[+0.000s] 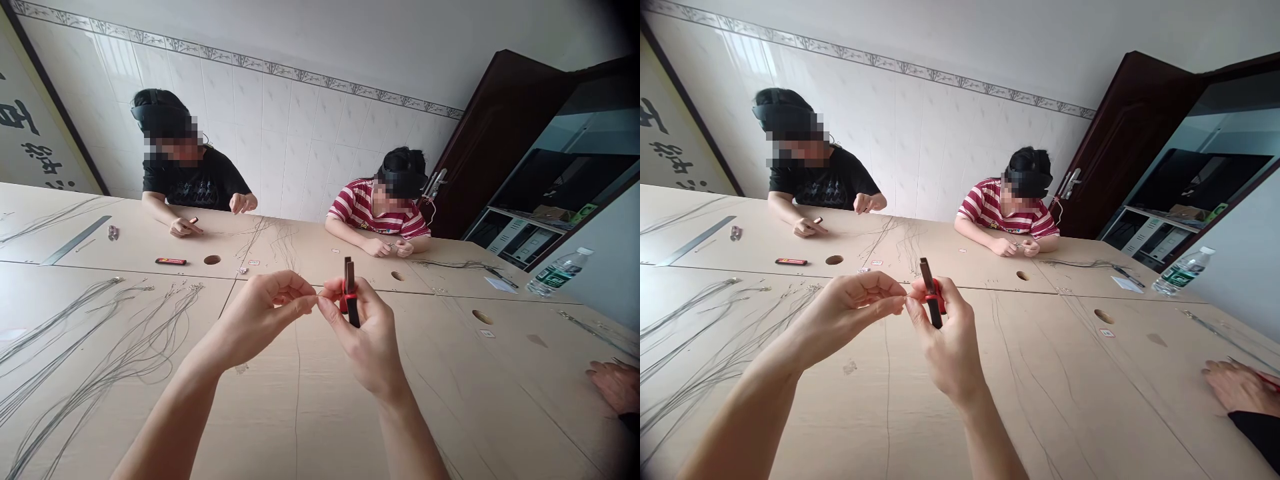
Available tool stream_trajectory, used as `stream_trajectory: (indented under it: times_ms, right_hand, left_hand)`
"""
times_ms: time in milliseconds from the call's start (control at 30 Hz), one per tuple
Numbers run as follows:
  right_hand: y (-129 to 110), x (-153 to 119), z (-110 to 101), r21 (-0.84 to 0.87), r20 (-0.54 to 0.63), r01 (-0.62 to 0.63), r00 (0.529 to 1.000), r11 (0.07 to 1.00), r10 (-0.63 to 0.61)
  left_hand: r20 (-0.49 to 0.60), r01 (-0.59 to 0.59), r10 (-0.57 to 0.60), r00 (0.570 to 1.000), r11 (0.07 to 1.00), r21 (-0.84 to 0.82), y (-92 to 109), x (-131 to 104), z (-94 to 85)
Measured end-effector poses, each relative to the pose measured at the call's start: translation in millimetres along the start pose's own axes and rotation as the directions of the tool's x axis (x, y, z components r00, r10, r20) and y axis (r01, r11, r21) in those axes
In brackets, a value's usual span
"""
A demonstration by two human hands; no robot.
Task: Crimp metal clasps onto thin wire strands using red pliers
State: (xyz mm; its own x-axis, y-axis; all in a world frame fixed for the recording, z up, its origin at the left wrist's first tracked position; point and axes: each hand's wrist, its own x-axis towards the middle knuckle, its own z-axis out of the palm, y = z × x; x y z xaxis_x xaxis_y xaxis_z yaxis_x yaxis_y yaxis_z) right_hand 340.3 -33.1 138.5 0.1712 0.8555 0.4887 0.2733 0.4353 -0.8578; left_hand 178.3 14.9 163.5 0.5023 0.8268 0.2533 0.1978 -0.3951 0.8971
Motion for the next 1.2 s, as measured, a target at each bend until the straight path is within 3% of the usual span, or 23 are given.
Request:
stream_trajectory:
  times_ms: [1033,1200]
  right_hand:
    - [-7.8,-0.1,-2.9,-0.037,-0.010,-0.017,1.000,0.999,0.017]
    - [-8.1,0.4,-1.3,-0.001,-0.010,-0.023,1.000,1.000,0.023]
  left_hand:
    - [0.017,-0.045,0.045,0.999,0.999,-0.029,-1.1,-2.0,-1.1]
    - [0.021,-0.055,0.054,0.998,0.998,0.034,0.6,-1.1,0.2]
